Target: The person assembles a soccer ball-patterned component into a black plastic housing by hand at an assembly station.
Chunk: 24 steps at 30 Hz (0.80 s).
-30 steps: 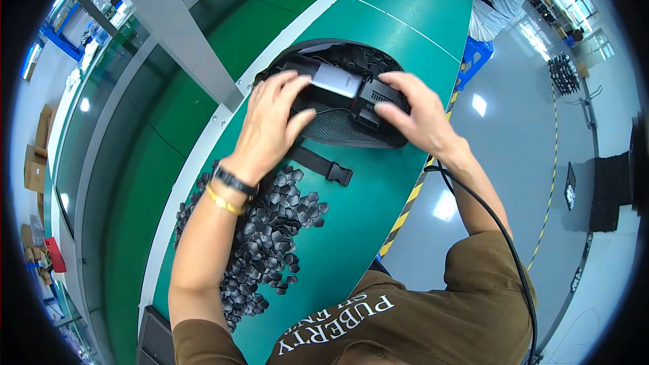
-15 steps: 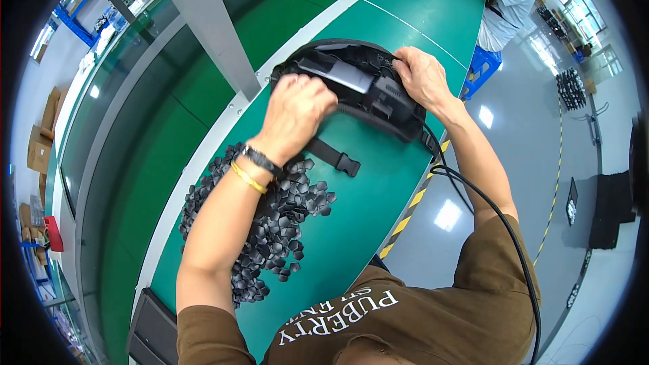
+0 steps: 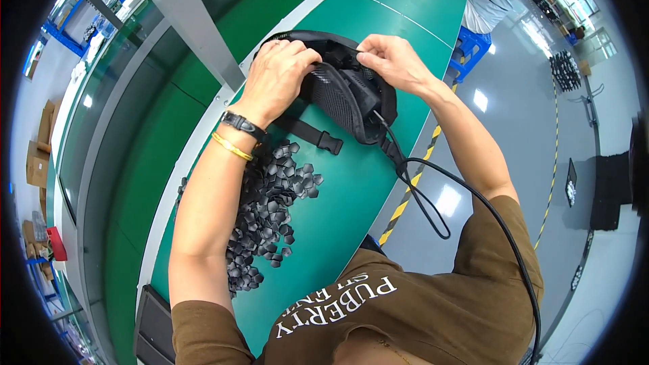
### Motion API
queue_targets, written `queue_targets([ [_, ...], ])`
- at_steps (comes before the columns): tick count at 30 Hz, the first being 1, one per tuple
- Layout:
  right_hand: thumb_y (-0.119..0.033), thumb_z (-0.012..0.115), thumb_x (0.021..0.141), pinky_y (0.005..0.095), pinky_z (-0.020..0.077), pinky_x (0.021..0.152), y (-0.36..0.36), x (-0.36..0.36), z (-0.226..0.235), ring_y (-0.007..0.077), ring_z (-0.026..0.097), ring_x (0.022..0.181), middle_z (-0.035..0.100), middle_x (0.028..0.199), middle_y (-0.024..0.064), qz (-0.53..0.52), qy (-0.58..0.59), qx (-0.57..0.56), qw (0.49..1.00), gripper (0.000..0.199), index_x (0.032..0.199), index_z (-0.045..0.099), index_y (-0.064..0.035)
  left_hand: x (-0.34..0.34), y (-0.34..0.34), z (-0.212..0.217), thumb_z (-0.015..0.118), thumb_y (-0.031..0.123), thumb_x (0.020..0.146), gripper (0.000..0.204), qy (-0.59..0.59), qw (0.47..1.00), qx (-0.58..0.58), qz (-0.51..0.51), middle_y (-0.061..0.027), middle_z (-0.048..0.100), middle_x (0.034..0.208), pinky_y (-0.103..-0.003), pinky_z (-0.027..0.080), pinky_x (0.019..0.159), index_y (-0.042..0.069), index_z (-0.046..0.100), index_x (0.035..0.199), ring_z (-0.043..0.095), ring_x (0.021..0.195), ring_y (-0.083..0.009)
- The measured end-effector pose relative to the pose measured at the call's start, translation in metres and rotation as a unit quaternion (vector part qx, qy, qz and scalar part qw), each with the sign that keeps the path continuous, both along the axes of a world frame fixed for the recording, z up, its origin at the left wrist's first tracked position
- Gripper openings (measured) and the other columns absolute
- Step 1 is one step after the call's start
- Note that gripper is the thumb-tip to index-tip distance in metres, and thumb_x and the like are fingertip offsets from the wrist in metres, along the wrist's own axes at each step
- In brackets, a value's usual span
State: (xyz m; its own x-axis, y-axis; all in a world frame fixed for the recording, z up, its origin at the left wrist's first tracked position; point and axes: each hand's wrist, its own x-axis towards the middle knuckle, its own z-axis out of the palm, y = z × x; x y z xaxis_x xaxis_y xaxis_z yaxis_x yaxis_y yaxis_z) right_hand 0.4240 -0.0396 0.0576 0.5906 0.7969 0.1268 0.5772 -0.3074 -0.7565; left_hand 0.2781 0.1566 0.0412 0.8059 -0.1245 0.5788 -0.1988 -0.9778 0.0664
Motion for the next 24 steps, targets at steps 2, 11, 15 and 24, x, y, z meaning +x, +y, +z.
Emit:
queue_targets([
  [2, -0.012, 0.062, 0.090, 0.0215, 0.0380, 0.056, -0.002, 0.002, -0.008, 0.0055, 0.045, 0.061, 0.058, 0.072, -0.0026, -0.004, 0.043, -0.031, 0.999, 0.010, 0.092, 0.067, -0.0038, -0.006, -0.002, -0.005, 0.066, 0.014, 0.082, 0.009, 0.016, 1.000, 0.000, -0.018, -0.0024, 0.058, 0.087, -0.034, 0.042, 0.095, 0.012, 0.065, 0.090, 0.056, 0.086, -0.0207],
  [11, -0.012, 0.063, 0.090, 0.0193, 0.0383, 0.057, -0.011, 0.002, -0.020, 0.0048, 0.047, 0.064, 0.059, 0.076, -0.0027, -0.035, 0.058, 0.014, 0.998, 0.009, 0.092, 0.067, -0.0043, -0.033, -0.029, -0.001, 0.066, 0.017, 0.080, 0.012, 0.077, 0.984, 0.000, -0.158, -0.0017, 0.057, 0.088, -0.034, 0.041, 0.096, 0.013, 0.063, 0.091, 0.055, 0.086, -0.0193],
  [15, -0.011, 0.063, 0.090, 0.0189, 0.0384, 0.058, -0.011, -0.002, -0.017, 0.0045, 0.047, 0.064, 0.059, 0.076, -0.0027, -0.024, 0.073, 0.023, 0.997, 0.008, 0.092, 0.067, -0.0044, -0.023, -0.029, 0.001, 0.068, 0.019, 0.080, 0.012, 0.057, 0.987, 0.004, -0.149, -0.0008, 0.056, 0.086, -0.034, 0.041, 0.094, 0.013, 0.063, 0.089, 0.055, 0.085, -0.0184],
  [24, -0.007, 0.063, 0.089, 0.0189, 0.0382, 0.057, -0.005, -0.010, -0.013, 0.0042, 0.046, 0.063, 0.058, 0.075, -0.0028, 0.026, 0.101, 0.025, 0.994, 0.005, 0.092, 0.066, -0.0044, 0.006, -0.041, -0.009, 0.070, 0.021, 0.080, 0.011, -0.016, 0.995, -0.020, -0.099, 0.0001, 0.056, 0.084, -0.032, 0.040, 0.089, 0.013, 0.064, 0.084, 0.054, 0.083, -0.0173],
])
